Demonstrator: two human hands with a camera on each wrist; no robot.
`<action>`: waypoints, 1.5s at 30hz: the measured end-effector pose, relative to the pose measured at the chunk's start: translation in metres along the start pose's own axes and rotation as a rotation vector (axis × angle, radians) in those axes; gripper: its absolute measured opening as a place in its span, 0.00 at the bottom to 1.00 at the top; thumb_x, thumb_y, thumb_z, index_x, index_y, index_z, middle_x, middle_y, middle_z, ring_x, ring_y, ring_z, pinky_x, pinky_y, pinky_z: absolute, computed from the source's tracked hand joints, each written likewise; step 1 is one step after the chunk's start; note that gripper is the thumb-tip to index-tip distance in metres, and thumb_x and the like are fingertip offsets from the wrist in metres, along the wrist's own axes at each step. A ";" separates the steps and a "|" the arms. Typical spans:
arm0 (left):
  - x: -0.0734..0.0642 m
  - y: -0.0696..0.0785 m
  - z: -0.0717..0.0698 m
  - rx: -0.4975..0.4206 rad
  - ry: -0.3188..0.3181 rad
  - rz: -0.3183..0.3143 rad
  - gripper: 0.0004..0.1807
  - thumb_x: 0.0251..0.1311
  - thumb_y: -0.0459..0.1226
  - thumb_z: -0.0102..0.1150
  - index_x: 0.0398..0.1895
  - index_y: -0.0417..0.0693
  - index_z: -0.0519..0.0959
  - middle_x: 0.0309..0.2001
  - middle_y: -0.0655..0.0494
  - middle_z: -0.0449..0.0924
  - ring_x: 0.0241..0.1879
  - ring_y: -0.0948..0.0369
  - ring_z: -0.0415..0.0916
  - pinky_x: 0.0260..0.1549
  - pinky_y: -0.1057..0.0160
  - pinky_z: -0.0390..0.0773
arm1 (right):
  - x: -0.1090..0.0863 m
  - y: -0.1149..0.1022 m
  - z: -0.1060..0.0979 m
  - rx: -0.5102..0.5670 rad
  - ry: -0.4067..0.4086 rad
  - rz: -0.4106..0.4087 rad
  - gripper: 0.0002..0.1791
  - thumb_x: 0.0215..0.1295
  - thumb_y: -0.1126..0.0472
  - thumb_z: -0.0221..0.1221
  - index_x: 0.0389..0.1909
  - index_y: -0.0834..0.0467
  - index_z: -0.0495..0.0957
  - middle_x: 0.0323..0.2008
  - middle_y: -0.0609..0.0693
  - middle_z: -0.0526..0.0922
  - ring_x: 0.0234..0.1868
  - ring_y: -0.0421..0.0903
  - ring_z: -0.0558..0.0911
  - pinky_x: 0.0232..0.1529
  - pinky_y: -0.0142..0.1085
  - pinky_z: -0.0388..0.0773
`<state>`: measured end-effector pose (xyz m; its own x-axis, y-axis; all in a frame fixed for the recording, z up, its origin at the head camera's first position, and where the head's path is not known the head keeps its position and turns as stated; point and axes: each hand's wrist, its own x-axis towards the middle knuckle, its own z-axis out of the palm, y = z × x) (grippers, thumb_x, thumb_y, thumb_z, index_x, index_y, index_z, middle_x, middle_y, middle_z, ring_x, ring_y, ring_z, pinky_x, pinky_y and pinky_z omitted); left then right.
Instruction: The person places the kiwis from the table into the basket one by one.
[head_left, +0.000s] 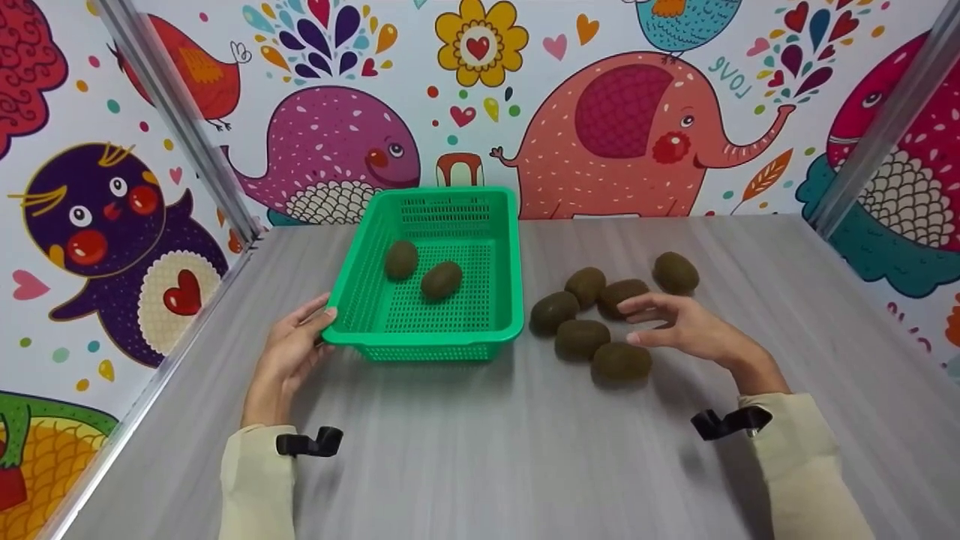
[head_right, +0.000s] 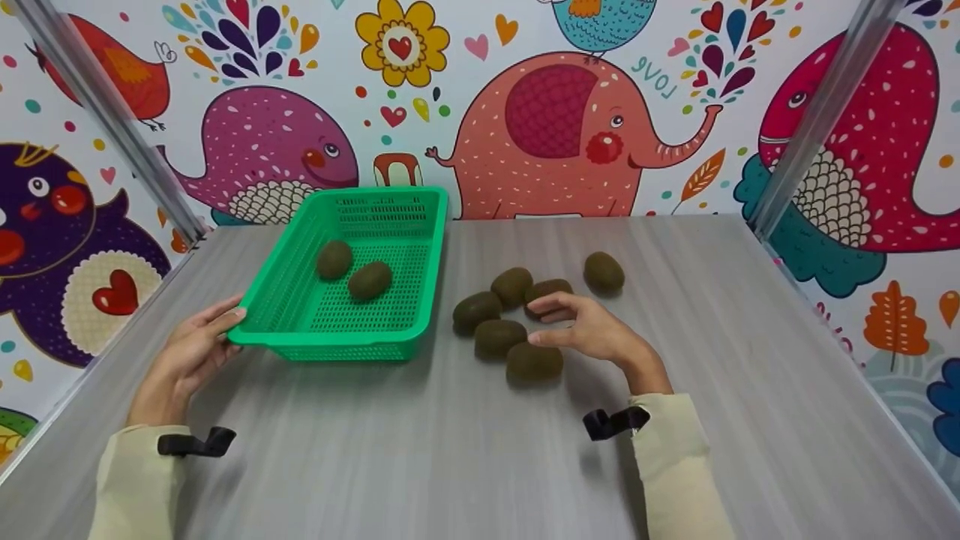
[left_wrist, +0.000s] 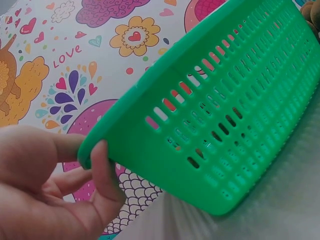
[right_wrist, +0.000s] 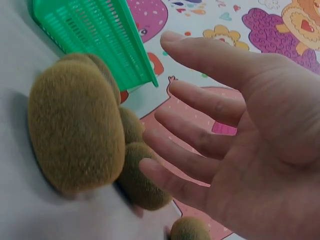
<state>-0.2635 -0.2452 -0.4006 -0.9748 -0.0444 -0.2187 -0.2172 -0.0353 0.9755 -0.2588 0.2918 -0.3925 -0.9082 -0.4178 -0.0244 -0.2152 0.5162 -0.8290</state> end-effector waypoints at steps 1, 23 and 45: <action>0.000 0.000 0.000 -0.002 0.000 0.000 0.32 0.74 0.41 0.53 0.78 0.48 0.59 0.44 0.68 0.79 0.33 0.71 0.77 0.34 0.72 0.78 | 0.000 0.001 -0.001 0.003 -0.008 0.008 0.29 0.64 0.54 0.68 0.64 0.57 0.73 0.64 0.63 0.73 0.66 0.63 0.74 0.56 0.33 0.78; 0.002 0.002 0.002 -0.044 -0.023 0.005 0.32 0.75 0.40 0.51 0.79 0.48 0.57 0.42 0.68 0.80 0.31 0.72 0.77 0.32 0.72 0.77 | 0.002 0.015 0.004 -0.014 -0.136 0.086 0.35 0.63 0.51 0.67 0.68 0.59 0.68 0.68 0.61 0.70 0.69 0.63 0.70 0.65 0.56 0.73; -0.001 0.002 0.001 -0.038 -0.008 0.001 0.31 0.75 0.39 0.51 0.78 0.47 0.58 0.40 0.69 0.81 0.30 0.72 0.76 0.30 0.73 0.76 | 0.007 0.021 0.015 -0.082 -0.154 0.163 0.40 0.57 0.48 0.72 0.66 0.60 0.68 0.64 0.61 0.73 0.66 0.59 0.71 0.66 0.56 0.71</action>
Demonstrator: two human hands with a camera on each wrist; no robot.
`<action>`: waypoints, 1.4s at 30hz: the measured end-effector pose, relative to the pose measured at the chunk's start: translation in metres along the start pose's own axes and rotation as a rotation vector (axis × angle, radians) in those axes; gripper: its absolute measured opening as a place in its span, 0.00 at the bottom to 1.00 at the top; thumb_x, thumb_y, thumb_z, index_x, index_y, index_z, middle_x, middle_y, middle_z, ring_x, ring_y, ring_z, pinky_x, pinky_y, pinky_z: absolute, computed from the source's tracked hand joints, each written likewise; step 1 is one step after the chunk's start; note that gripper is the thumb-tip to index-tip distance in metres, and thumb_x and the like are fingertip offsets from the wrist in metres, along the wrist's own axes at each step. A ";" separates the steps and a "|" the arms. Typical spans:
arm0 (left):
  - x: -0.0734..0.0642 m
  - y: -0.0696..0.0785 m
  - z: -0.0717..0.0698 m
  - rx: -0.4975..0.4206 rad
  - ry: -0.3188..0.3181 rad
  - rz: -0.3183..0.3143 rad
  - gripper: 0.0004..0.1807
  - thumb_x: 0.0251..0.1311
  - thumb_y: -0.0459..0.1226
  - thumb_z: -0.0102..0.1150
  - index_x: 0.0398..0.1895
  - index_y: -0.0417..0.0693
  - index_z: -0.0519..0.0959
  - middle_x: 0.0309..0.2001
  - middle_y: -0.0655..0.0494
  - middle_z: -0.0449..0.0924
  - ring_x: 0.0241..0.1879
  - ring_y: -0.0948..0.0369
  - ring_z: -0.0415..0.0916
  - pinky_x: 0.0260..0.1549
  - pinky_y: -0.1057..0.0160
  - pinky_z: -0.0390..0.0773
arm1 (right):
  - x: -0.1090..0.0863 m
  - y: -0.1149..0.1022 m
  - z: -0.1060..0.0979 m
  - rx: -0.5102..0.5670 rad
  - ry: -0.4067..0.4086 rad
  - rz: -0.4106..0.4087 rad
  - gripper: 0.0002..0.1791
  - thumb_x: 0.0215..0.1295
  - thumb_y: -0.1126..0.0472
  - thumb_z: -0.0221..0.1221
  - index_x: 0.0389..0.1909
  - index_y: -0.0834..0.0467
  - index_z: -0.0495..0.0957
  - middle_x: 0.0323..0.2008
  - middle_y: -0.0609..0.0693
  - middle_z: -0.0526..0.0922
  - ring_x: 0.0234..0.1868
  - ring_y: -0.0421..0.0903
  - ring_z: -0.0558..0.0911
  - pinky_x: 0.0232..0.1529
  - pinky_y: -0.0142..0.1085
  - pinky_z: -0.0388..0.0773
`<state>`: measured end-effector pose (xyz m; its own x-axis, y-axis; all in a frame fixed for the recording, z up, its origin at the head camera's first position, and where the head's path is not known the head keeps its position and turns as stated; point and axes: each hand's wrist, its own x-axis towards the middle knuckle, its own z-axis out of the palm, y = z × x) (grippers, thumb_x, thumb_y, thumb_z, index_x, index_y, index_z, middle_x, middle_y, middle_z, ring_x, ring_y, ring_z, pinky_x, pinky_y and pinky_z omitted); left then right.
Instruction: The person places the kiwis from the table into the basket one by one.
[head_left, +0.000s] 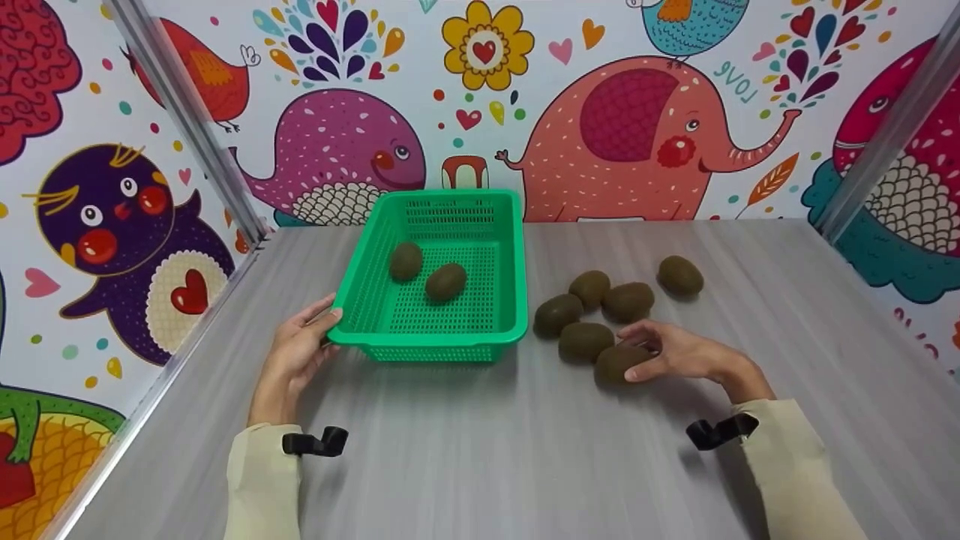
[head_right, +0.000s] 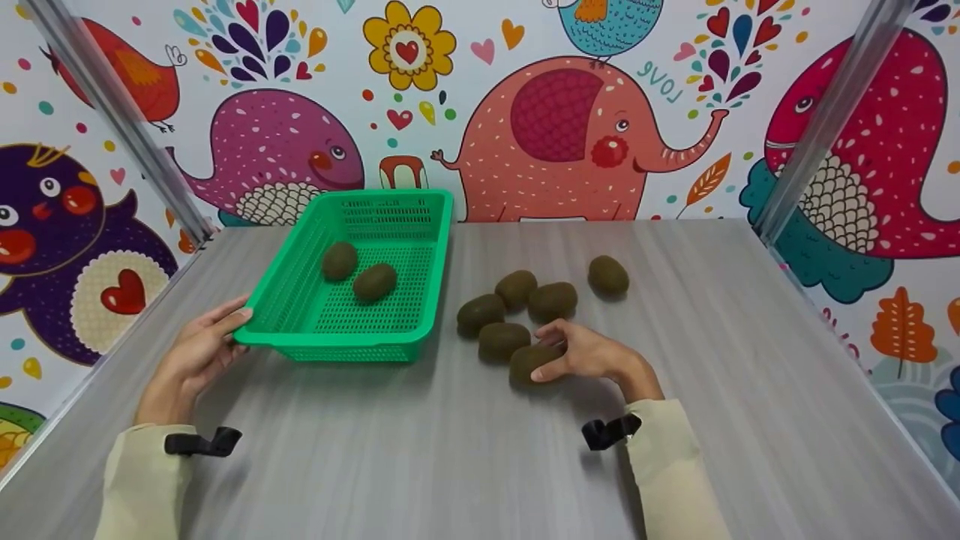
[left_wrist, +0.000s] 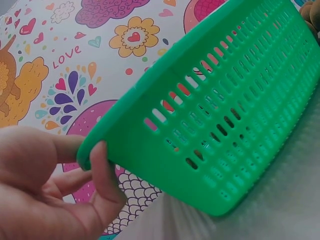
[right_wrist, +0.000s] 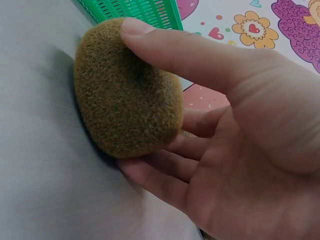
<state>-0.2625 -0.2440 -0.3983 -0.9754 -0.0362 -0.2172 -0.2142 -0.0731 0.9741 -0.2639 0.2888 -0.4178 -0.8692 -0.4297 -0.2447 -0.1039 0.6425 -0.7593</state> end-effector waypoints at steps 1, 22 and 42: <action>0.000 0.000 0.000 0.001 0.001 -0.002 0.32 0.75 0.39 0.51 0.78 0.47 0.58 0.40 0.69 0.81 0.30 0.72 0.76 0.30 0.73 0.76 | 0.000 0.000 0.000 0.000 0.004 0.009 0.41 0.56 0.48 0.73 0.66 0.61 0.67 0.64 0.61 0.73 0.66 0.59 0.71 0.66 0.56 0.71; -0.001 -0.002 0.000 0.033 0.010 0.014 0.31 0.75 0.40 0.51 0.78 0.47 0.58 0.46 0.66 0.78 0.32 0.72 0.77 0.33 0.73 0.77 | -0.003 -0.001 -0.001 0.019 0.024 0.030 0.32 0.61 0.47 0.69 0.58 0.59 0.68 0.54 0.57 0.75 0.57 0.52 0.72 0.56 0.41 0.72; 0.000 -0.001 0.002 0.052 0.041 0.000 0.32 0.74 0.42 0.53 0.78 0.50 0.60 0.48 0.65 0.77 0.34 0.72 0.77 0.35 0.72 0.78 | -0.006 -0.008 -0.012 0.404 0.172 0.038 0.32 0.72 0.48 0.59 0.69 0.56 0.58 0.66 0.59 0.59 0.66 0.52 0.66 0.71 0.47 0.67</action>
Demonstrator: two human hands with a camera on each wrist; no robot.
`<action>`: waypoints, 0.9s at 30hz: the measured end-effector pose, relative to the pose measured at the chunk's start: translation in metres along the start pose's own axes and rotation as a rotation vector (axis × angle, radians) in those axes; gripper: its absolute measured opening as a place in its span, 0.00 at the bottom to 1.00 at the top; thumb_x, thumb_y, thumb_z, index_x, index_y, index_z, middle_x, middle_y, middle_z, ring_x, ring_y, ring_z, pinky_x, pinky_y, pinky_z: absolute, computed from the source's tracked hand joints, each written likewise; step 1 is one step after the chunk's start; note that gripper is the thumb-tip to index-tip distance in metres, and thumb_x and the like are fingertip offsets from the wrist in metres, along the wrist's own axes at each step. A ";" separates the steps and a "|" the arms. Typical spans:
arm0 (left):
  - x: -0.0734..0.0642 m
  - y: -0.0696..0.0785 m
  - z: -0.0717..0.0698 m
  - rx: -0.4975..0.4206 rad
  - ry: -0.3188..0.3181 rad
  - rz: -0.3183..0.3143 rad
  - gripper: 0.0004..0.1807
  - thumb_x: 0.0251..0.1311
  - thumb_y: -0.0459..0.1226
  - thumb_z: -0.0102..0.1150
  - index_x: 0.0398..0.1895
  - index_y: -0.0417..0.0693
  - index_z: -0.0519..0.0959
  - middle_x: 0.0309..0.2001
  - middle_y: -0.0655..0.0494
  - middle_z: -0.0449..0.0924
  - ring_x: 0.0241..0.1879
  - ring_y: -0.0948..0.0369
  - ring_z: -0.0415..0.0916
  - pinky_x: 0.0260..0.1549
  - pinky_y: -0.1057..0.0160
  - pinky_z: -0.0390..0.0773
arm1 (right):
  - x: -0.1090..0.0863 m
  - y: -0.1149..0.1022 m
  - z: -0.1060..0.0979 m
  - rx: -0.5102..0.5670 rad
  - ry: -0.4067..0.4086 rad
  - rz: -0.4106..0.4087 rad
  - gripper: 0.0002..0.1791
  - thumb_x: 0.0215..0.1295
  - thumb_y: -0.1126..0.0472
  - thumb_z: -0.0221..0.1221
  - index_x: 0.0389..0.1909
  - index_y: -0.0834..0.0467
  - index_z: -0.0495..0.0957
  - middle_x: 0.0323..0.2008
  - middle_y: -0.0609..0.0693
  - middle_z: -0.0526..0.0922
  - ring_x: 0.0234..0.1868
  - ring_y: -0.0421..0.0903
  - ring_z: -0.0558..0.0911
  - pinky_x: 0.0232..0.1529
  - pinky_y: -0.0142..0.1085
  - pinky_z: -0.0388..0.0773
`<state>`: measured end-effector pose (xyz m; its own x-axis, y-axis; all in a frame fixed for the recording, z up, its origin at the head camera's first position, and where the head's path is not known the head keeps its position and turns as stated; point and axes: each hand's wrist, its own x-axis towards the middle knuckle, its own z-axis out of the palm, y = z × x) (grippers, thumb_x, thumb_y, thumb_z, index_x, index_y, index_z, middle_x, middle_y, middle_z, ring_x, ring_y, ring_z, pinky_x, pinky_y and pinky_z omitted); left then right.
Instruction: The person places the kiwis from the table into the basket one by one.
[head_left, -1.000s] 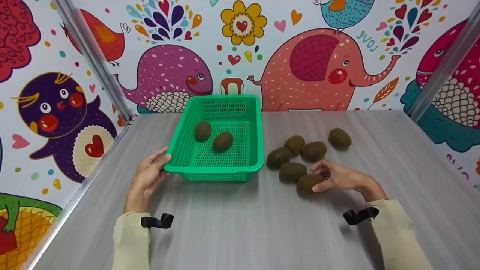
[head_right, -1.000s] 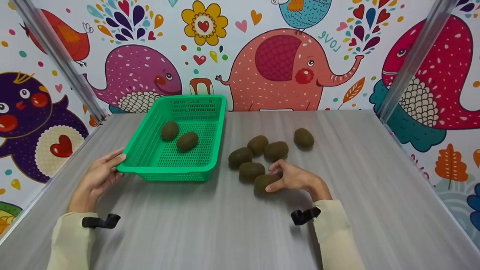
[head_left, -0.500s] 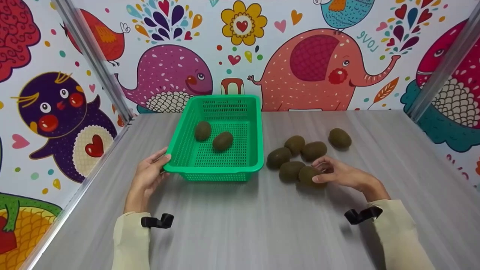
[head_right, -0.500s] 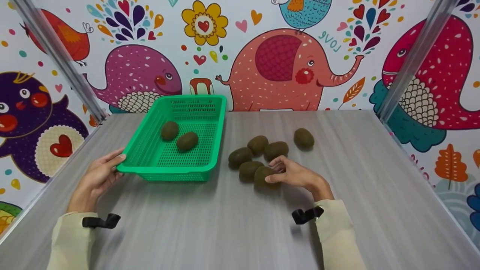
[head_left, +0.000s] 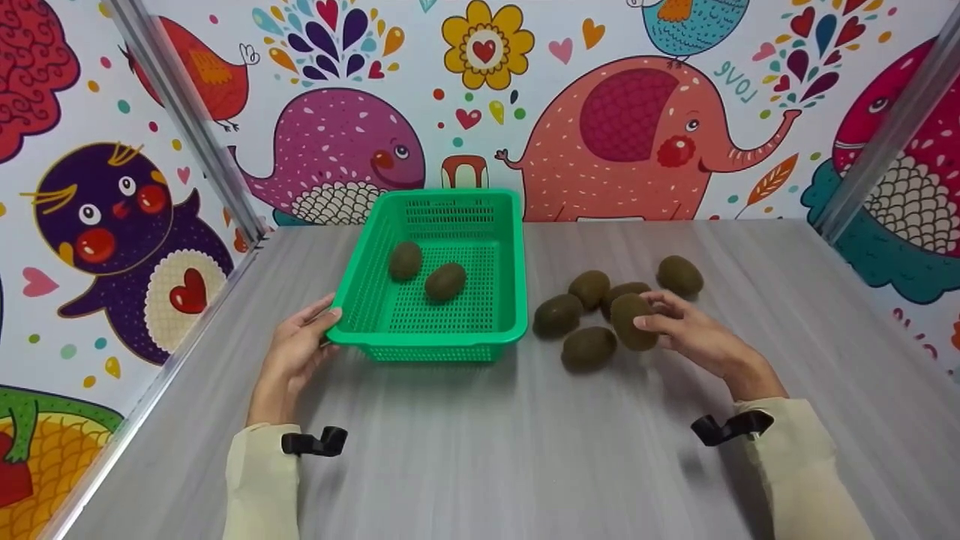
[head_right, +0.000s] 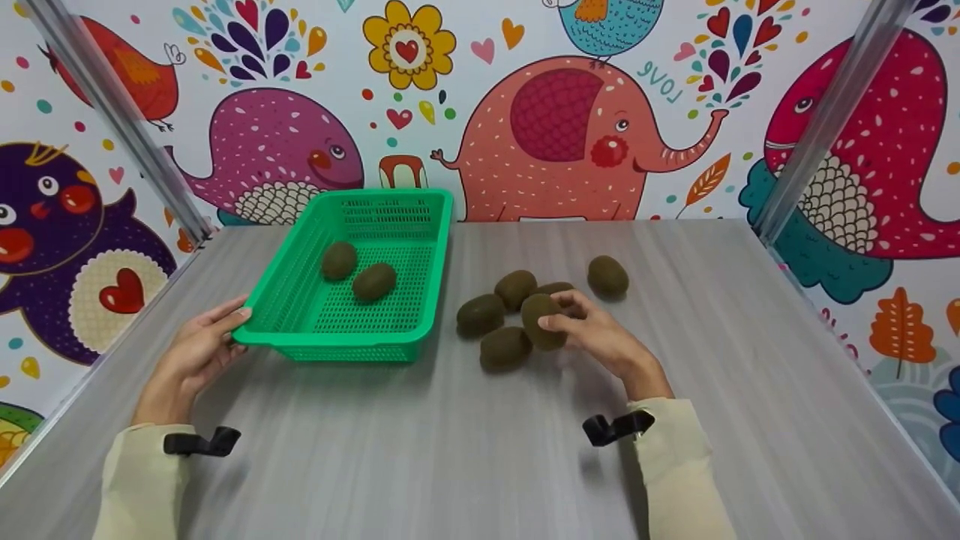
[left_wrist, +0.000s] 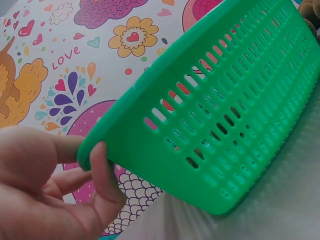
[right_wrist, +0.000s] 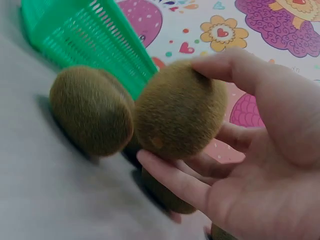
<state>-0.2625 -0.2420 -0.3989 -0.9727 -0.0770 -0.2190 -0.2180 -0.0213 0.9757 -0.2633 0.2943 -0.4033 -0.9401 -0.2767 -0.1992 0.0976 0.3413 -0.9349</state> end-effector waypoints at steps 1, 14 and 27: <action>0.000 0.000 0.000 0.001 -0.001 0.000 0.32 0.74 0.42 0.53 0.78 0.50 0.60 0.49 0.65 0.76 0.34 0.72 0.77 0.34 0.72 0.78 | 0.000 -0.001 0.000 0.059 0.004 -0.007 0.29 0.73 0.50 0.58 0.67 0.55 0.59 0.65 0.57 0.60 0.64 0.50 0.68 0.67 0.42 0.70; 0.001 0.001 -0.001 -0.007 -0.011 -0.003 0.31 0.75 0.41 0.52 0.78 0.51 0.60 0.49 0.65 0.77 0.34 0.72 0.77 0.33 0.73 0.77 | 0.001 -0.013 0.003 0.482 -0.003 -0.065 0.10 0.77 0.59 0.53 0.54 0.52 0.68 0.49 0.46 0.78 0.48 0.42 0.84 0.54 0.38 0.82; 0.001 0.000 -0.001 -0.013 -0.015 -0.007 0.31 0.74 0.41 0.53 0.78 0.51 0.60 0.49 0.64 0.77 0.33 0.72 0.76 0.32 0.73 0.77 | -0.004 -0.029 0.012 0.531 -0.004 -0.037 0.14 0.77 0.56 0.52 0.58 0.55 0.65 0.49 0.46 0.78 0.46 0.43 0.84 0.56 0.38 0.81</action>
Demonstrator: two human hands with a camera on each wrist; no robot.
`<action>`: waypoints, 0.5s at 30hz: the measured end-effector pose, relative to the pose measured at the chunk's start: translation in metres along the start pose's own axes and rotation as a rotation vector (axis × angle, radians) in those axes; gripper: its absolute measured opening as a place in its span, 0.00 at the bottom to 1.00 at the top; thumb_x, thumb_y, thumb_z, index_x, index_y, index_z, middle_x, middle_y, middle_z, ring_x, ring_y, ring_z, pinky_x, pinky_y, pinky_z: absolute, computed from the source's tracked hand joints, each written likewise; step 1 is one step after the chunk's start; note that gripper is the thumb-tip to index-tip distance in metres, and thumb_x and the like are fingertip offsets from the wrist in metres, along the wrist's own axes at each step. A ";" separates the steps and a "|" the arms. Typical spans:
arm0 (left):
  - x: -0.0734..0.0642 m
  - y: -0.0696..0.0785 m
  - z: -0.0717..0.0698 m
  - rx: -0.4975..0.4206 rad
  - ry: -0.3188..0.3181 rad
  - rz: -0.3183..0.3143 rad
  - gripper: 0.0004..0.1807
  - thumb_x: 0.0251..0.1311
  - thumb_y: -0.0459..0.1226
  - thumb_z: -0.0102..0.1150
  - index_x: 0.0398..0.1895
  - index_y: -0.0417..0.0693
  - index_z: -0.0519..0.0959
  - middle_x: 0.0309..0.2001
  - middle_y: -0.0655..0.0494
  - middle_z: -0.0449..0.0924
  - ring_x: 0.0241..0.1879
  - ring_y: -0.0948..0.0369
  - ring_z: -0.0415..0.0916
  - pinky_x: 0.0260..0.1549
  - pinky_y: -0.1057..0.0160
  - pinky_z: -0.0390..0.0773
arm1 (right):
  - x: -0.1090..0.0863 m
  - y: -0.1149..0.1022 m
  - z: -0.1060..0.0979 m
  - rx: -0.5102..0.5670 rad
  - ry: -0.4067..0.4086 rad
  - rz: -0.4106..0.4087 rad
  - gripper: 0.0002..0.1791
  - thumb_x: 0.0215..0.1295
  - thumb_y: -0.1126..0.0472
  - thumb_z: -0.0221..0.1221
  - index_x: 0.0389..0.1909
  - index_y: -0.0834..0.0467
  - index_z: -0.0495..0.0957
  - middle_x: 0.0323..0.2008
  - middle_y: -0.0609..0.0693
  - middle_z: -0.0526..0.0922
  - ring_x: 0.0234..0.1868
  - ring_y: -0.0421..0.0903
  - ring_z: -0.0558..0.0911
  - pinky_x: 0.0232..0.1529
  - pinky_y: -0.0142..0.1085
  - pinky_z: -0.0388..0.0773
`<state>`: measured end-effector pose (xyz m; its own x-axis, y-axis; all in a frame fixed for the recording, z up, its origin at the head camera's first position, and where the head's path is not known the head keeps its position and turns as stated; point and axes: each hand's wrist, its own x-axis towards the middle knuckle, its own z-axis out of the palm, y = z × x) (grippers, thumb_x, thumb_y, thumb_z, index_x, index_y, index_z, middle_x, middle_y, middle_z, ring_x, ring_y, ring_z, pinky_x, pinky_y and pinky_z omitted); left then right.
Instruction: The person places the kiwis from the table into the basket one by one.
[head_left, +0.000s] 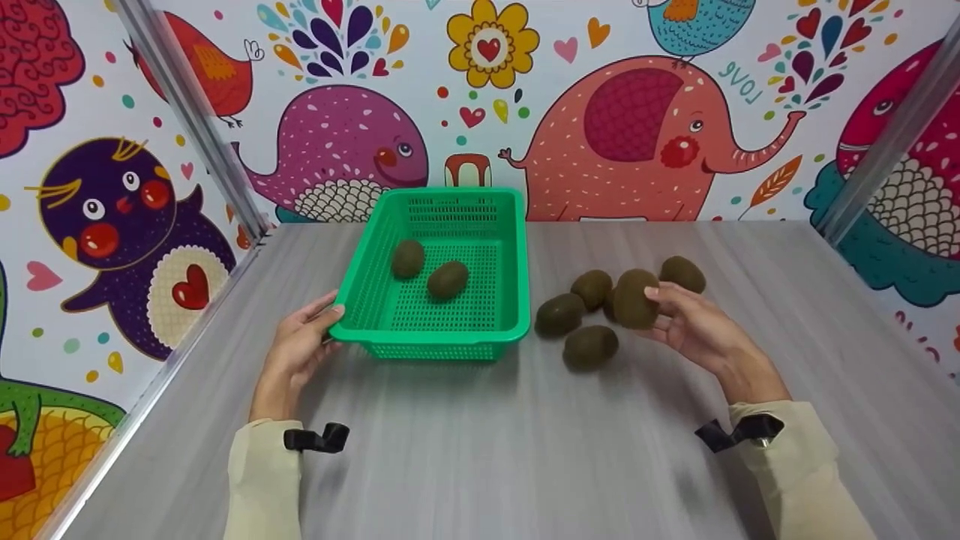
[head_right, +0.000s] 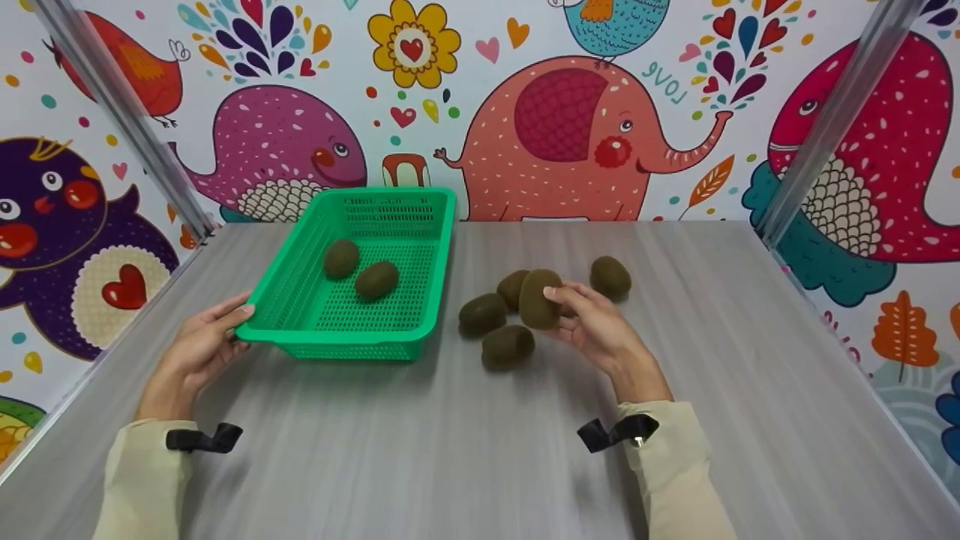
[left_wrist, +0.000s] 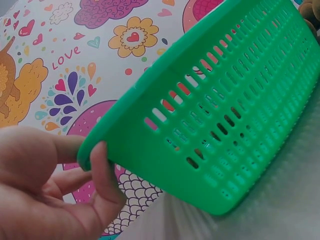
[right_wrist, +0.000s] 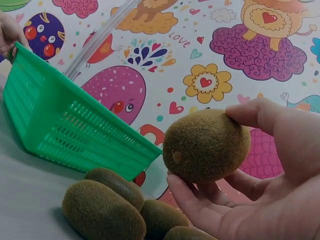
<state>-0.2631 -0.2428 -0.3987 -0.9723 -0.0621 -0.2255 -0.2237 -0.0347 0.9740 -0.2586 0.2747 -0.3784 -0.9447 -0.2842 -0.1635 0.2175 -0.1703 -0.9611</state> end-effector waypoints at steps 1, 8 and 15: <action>0.000 0.000 0.000 0.001 0.000 -0.001 0.31 0.74 0.41 0.53 0.78 0.50 0.60 0.49 0.64 0.77 0.33 0.72 0.76 0.32 0.73 0.77 | 0.000 0.000 0.001 -0.002 -0.004 0.000 0.14 0.77 0.56 0.52 0.58 0.55 0.65 0.48 0.46 0.78 0.46 0.43 0.85 0.56 0.38 0.81; 0.000 0.000 0.000 -0.001 0.006 -0.001 0.31 0.74 0.41 0.54 0.77 0.50 0.61 0.49 0.65 0.77 0.33 0.71 0.76 0.33 0.73 0.77 | -0.002 -0.004 0.010 -0.002 -0.033 -0.028 0.10 0.77 0.58 0.52 0.54 0.54 0.70 0.47 0.46 0.79 0.46 0.44 0.85 0.56 0.40 0.82; 0.000 0.000 0.001 0.002 -0.014 0.015 0.31 0.75 0.40 0.53 0.78 0.49 0.59 0.50 0.64 0.77 0.32 0.72 0.77 0.32 0.72 0.77 | -0.004 -0.007 0.018 -0.003 -0.015 -0.007 0.17 0.77 0.57 0.52 0.63 0.53 0.66 0.54 0.48 0.76 0.50 0.46 0.85 0.56 0.41 0.82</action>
<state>-0.2627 -0.2423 -0.3983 -0.9763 -0.0487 -0.2108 -0.2094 -0.0316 0.9773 -0.2520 0.2596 -0.3672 -0.9424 -0.2974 -0.1530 0.2099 -0.1698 -0.9629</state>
